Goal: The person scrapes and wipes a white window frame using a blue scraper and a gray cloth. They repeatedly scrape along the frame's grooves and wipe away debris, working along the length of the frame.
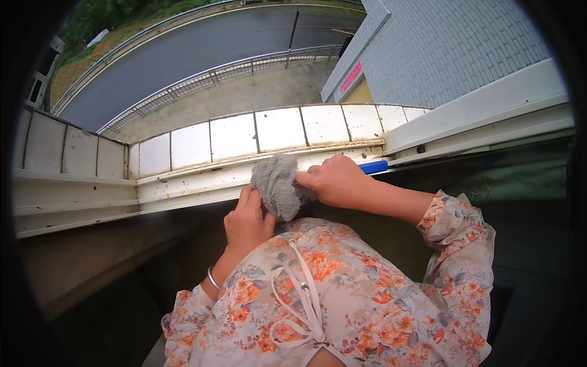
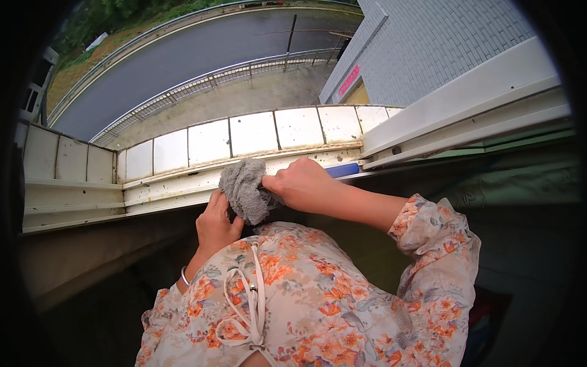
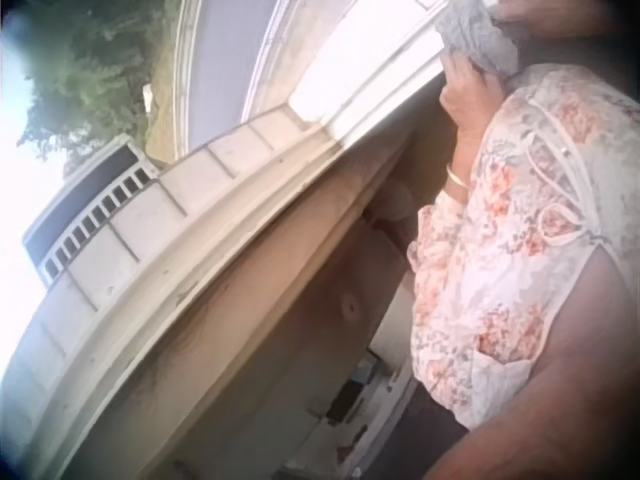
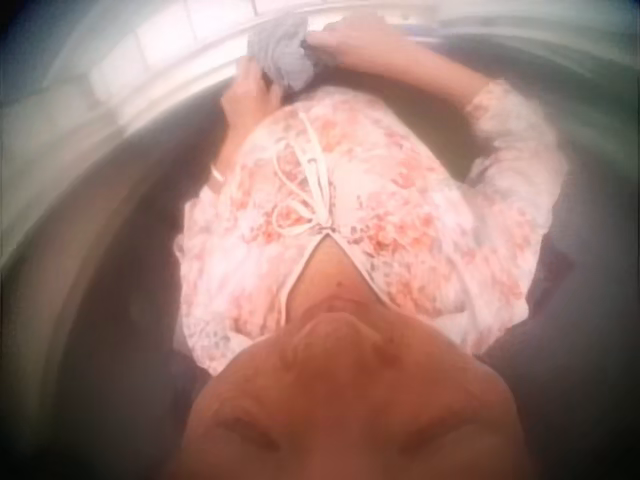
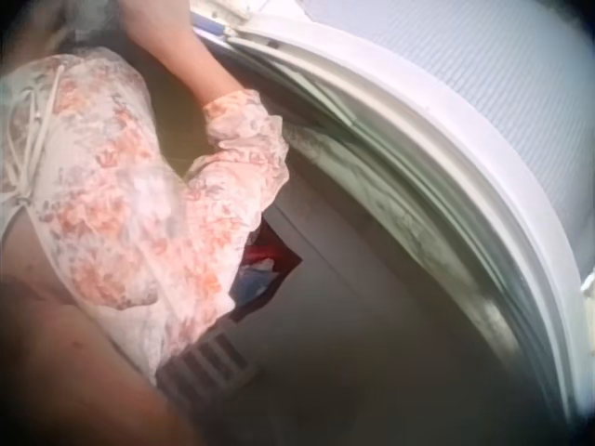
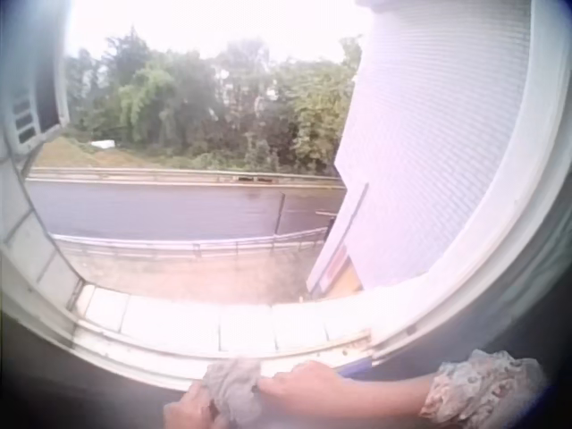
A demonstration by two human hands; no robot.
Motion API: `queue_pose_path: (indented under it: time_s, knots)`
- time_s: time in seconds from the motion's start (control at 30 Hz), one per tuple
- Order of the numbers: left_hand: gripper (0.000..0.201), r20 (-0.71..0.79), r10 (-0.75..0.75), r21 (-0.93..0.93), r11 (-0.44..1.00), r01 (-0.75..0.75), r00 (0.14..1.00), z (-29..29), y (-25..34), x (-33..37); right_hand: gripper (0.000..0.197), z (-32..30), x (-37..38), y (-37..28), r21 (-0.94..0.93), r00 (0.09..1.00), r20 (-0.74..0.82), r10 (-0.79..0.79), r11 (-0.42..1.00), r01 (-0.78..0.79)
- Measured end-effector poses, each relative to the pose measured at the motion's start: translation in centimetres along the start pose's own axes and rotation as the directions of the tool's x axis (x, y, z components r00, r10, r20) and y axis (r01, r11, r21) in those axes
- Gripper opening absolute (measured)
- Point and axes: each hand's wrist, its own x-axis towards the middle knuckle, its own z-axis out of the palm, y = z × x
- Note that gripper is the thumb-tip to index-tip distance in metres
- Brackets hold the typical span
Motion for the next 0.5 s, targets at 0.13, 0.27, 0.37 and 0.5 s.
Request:
queue_pose_path:
  time_s: [0.13, 0.27, 0.37, 0.5]
  knots:
    - [0.042, -0.004, -0.039, -0.18, 0.983, 0.037, 0.999, -0.6, 0.6, 0.8, 0.01, -0.2, 1.1, 0.9, 0.064, 0.998, 0.05, -0.034, 0.998, 0.03]
    - [0.046, 0.176, -0.351, -0.546, 0.742, 0.388, 0.92, -0.6, 0.0, 1.0, 0.011, 1.1, 1.3, 0.3, 0.081, 0.998, -0.062, 0.0, 0.997, 0.005]
    - [0.054, 0.215, -0.392, -0.73, 0.544, 0.414, 0.895, -1.1, 0.0, 1.2, 0.012, 2.1, 1.0, -0.4, 0.082, 0.988, -0.153, 0.034, 0.996, -0.022]
    - [0.059, 0.196, -0.412, -0.832, 0.411, 0.373, 0.89, -2.1, 0.5, 1.2, 0.011, 2.1, 0.8, -1.5, 0.143, 0.973, -0.222, 0.063, 0.989, -0.031]
